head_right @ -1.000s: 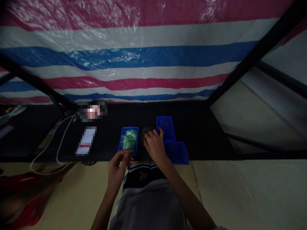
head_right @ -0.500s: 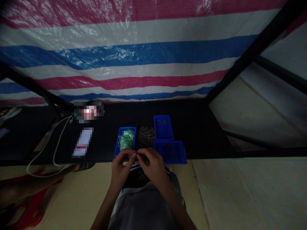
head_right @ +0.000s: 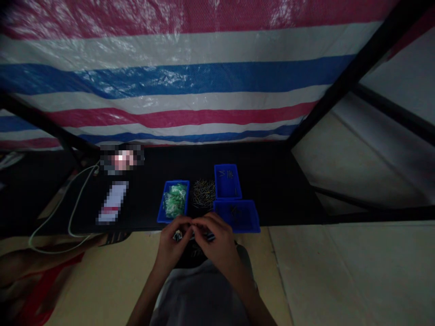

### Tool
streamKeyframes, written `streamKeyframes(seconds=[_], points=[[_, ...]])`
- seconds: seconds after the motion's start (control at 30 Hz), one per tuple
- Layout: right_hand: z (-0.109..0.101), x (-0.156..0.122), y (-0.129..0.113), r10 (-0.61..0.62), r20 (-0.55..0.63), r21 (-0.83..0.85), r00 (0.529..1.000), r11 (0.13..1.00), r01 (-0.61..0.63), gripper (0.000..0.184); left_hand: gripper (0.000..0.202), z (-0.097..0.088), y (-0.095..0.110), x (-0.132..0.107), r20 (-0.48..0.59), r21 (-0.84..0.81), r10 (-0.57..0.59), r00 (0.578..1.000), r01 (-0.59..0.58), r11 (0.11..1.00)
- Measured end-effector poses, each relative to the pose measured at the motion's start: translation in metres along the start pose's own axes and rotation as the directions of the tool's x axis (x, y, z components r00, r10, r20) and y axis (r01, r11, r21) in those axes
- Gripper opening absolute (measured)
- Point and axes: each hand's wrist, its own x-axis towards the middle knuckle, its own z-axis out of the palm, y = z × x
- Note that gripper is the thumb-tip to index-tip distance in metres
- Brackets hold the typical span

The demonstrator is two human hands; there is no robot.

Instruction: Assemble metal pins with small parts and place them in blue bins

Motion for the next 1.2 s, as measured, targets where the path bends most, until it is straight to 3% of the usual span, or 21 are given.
streamKeyframes(seconds=[0.37,0.63,0.77,0.87,0.93,1.07,1.2], points=[[0.022,-0.010,-0.003,0.030,-0.190,0.033,0.981,0.999,-0.024,0.014,0.014,0.000,-0.010,-0.007,-0.033,-0.120,-0.110,0.993,0.105,0.987],[0.017,-0.009,0.001,-0.034,-0.186,-0.039,0.982,0.999,0.027,0.016,0.012,0.002,-0.007,0.003,0.030,-0.112,-0.078,0.997,0.081,0.990],[0.005,-0.012,0.007,-0.112,-0.168,-0.177,0.979,0.981,0.081,0.018,0.012,0.002,-0.004,0.005,0.059,-0.025,-0.036,0.998,0.038,0.999],[-0.018,-0.017,0.020,-0.112,-0.223,-0.341,0.968,0.940,0.030,0.014,0.015,-0.003,-0.003,0.003,0.012,0.012,-0.053,0.999,0.053,0.999],[-0.037,-0.020,0.033,-0.101,-0.261,-0.489,0.960,0.871,-0.041,0.008,0.015,-0.009,-0.004,0.001,-0.052,0.013,-0.071,0.996,0.072,0.997],[-0.070,-0.025,0.054,-0.034,-0.177,-0.728,0.984,0.677,-0.108,0.017,0.017,-0.020,-0.010,0.000,-0.173,-0.023,-0.122,0.977,0.120,0.993],[-0.064,-0.020,0.055,-0.035,-0.144,-0.730,0.989,0.679,-0.083,0.015,0.019,-0.023,-0.011,-0.002,-0.203,-0.046,-0.136,0.970,0.130,0.991]])
